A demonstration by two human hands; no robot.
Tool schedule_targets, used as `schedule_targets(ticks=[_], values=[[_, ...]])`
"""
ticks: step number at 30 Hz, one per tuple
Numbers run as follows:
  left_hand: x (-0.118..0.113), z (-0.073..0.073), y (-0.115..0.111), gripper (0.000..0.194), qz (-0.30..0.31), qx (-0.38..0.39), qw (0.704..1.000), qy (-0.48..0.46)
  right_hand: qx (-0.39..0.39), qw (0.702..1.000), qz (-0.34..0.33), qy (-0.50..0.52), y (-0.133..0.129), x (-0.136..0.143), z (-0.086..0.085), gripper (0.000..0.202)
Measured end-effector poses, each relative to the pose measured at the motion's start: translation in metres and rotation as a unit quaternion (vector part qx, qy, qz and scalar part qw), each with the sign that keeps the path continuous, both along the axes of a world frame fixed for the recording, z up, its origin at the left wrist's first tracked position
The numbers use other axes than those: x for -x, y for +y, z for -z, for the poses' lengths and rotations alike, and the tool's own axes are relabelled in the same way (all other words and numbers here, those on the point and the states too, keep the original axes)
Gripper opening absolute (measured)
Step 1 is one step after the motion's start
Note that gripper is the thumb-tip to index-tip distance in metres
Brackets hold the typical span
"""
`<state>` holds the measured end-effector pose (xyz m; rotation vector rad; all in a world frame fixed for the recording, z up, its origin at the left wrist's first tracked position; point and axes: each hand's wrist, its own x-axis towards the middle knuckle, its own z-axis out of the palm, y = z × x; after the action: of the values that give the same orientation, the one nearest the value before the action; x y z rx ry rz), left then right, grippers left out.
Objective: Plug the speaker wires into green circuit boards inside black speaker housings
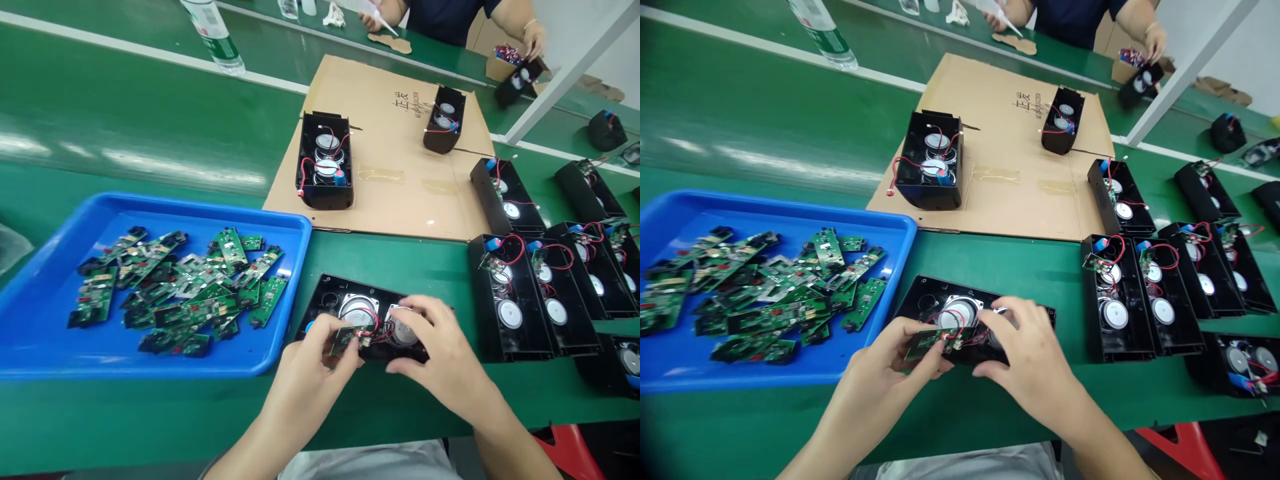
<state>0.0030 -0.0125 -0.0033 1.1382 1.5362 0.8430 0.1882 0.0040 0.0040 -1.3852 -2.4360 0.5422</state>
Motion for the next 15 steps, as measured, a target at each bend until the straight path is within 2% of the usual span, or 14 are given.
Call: schedule_targets(ticks=[2, 4, 6, 9, 11, 14, 15], values=[[0.0, -0.001, -0.003, 0.01, -0.032, -0.011, 0.998, 0.047, -0.014, 0.997, -0.016, -0.08, 0.002, -0.01, -0.005, 0.097], [0.002, -0.001, -0.005, 0.012, -0.053, -0.026, 0.994, 0.096, -0.003, 0.989, -0.04, -0.144, 0.003, -0.016, -0.004, 0.116], [0.004, -0.001, -0.003, 0.012, -0.06, -0.032, 0.989, 0.13, 0.015, 0.984, -0.046, -0.172, 0.002, -0.015, 0.001, 0.112], [0.011, -0.002, 0.001, 0.015, -0.054, 0.003, 0.989, 0.136, 0.02, 0.988, -0.02, -0.153, -0.005, -0.01, 0.009, 0.098], [0.019, -0.003, 0.0, 0.022, -0.021, 0.052, 0.995, 0.087, 0.024, 0.992, 0.005, -0.122, -0.013, -0.006, 0.012, 0.092], [0.042, 0.002, -0.01, 0.053, 0.037, 0.118, 0.992, -0.026, 0.063, 0.993, 0.048, -0.083, -0.026, -0.003, 0.015, 0.09], [0.051, 0.007, -0.011, 0.062, 0.015, 0.125, 0.99, -0.061, 0.087, 0.992, 0.058, -0.069, -0.028, -0.003, 0.014, 0.091]])
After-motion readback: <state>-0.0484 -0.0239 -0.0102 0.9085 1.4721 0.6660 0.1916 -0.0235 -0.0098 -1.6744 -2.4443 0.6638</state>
